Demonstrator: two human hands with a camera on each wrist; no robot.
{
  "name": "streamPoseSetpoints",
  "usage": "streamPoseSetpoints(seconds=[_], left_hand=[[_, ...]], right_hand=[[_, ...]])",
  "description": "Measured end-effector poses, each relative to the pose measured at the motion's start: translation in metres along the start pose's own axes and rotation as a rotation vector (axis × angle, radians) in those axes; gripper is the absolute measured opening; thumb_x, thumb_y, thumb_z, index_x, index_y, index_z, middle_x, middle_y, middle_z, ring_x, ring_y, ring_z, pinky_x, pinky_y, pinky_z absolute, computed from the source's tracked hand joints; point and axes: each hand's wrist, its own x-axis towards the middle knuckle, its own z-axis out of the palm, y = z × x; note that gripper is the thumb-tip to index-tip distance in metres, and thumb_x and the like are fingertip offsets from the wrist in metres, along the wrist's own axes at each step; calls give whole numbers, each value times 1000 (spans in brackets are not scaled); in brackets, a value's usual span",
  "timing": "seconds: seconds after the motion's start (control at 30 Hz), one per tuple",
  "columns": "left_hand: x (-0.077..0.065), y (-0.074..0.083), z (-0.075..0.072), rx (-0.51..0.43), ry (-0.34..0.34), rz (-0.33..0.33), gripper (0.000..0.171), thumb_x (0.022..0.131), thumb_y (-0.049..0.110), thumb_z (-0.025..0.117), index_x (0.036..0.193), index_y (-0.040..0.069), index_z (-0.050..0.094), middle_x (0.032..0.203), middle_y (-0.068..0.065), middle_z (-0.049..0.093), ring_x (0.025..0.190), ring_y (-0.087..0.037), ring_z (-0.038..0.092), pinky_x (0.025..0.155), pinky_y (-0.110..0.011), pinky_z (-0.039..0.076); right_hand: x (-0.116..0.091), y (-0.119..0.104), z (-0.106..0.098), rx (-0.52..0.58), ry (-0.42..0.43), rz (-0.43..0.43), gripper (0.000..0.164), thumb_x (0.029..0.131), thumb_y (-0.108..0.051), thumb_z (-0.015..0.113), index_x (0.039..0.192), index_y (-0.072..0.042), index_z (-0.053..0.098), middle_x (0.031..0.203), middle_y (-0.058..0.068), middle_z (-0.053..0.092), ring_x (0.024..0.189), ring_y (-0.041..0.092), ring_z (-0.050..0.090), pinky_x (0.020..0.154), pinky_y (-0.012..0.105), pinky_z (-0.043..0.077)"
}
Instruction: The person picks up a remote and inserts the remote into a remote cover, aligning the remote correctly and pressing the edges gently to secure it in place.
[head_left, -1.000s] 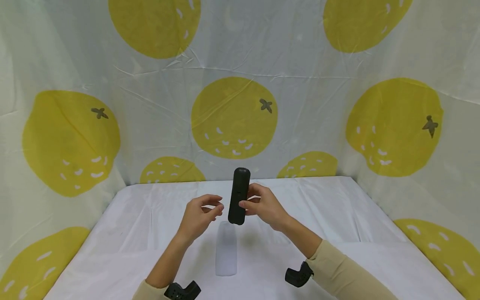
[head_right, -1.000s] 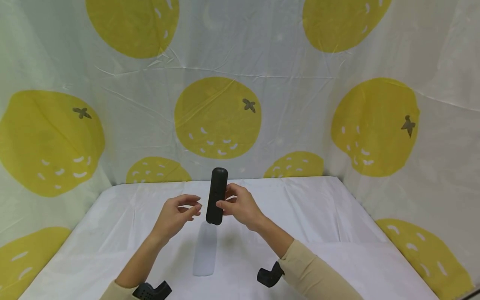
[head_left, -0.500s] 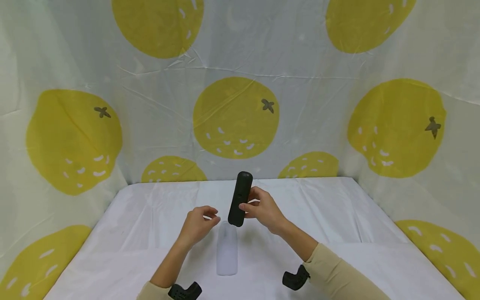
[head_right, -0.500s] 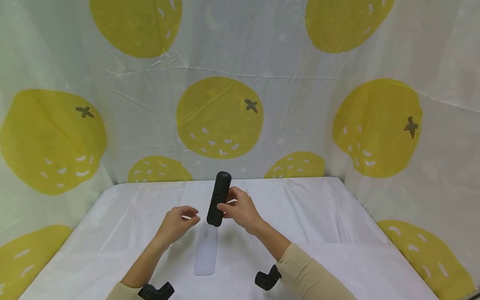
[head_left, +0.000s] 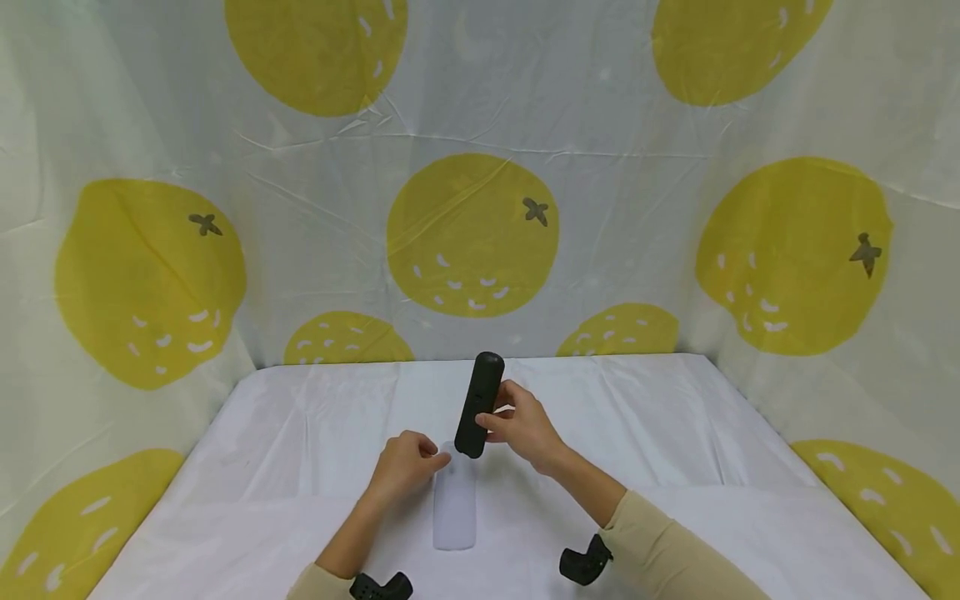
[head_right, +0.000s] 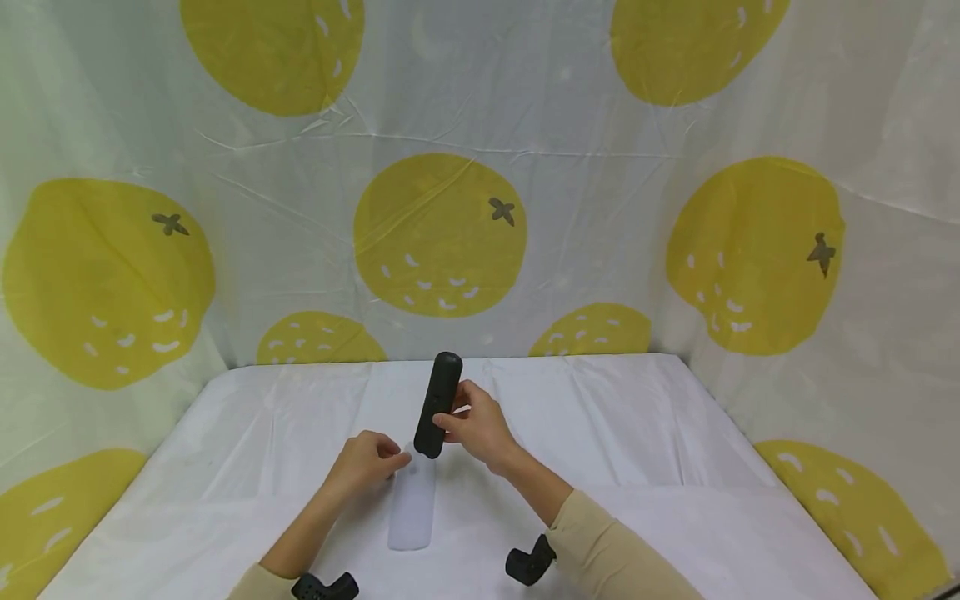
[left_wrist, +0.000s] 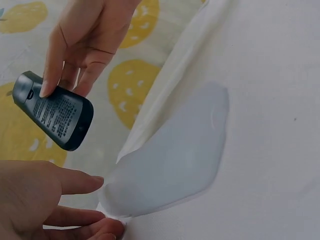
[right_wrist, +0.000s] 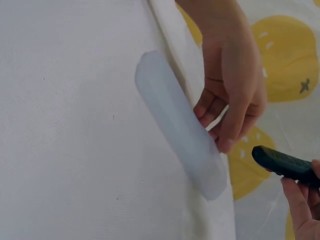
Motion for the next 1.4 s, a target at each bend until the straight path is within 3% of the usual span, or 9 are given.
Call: streamPoseSetpoints(seconds=[0.27,0.67,1.03,1.4], left_hand=[[-1,0,5,-21,0,-9,17,86,15,81,90,-1,75,71,0,65,60,-13,60,56,-30,52],[-2,0,2,-41,-15,20,8,87,11,77,87,3,78,61,3,64,55,-12,59,55,-31,50],[-3,-1,0,-58,-29,27,9,89,9,75,91,1,79,64,2,66,57,-12,61,56,-31,51],[-4,-2,1,-70,-17,52,9,87,6,75,92,1,80,67,1,69,55,-11,62,56,-30,51]], right_hand=[[0,10,8,-4,-4,9,32,91,2,75,117,5,56,105,18,59,94,33,73,75,43,63],[2,25,19,-48,41,35,31,89,2,75,112,5,55,103,18,60,91,28,71,71,41,63],[2,29,25,-74,89,67,33,90,0,76,114,5,52,104,18,59,87,25,68,69,39,63],[1,33,28,-65,40,78,42,90,3,73,126,4,50,107,19,56,90,27,67,73,40,63]])
